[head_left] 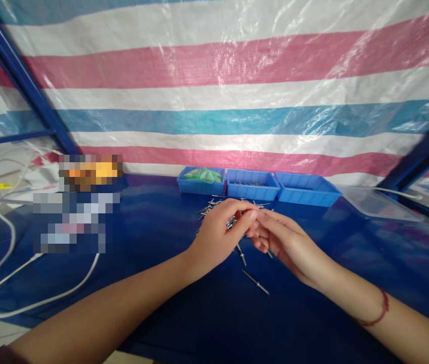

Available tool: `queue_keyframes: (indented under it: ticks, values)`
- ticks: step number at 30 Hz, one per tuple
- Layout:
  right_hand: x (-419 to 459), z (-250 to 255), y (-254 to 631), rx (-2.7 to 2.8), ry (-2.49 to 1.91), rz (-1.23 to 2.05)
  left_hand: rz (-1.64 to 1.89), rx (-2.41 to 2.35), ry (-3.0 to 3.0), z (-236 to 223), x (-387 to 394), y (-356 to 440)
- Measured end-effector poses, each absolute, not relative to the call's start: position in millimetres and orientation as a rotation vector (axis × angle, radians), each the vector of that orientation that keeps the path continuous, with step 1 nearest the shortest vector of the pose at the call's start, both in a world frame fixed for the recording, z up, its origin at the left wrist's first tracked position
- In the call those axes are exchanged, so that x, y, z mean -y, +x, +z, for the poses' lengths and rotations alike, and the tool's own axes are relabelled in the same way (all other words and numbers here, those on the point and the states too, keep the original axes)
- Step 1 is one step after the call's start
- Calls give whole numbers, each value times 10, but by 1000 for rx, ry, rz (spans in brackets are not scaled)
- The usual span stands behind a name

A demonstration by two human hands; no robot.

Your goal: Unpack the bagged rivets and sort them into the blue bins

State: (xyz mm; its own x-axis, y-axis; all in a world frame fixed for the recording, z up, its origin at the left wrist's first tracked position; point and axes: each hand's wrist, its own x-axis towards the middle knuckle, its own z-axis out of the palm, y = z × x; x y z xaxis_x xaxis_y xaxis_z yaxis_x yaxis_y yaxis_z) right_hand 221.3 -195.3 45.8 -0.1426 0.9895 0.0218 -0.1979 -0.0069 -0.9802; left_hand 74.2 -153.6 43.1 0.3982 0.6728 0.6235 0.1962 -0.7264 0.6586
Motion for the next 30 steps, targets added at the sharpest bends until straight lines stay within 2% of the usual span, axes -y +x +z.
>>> queue_keyframes:
  ticks: [4,8,18,23,30]
  values:
    - [1924,446,2250,1180,-1021,1307,1306,-828,2147,422,1505,741]
    - [1886,416,2295,1298,-1073,1060,1287,-883,2157,393,1461,751]
    - [1964,478,2403,1928,-1112,14,1143,-740,2260,334,1417,752]
    - [1847,540,2490,1948,-1218,-183,1127,-778,2200,339,1442,749]
    - [1093,652,2746,1750,-1525,-410,1089,-792,2285,275,1369,722]
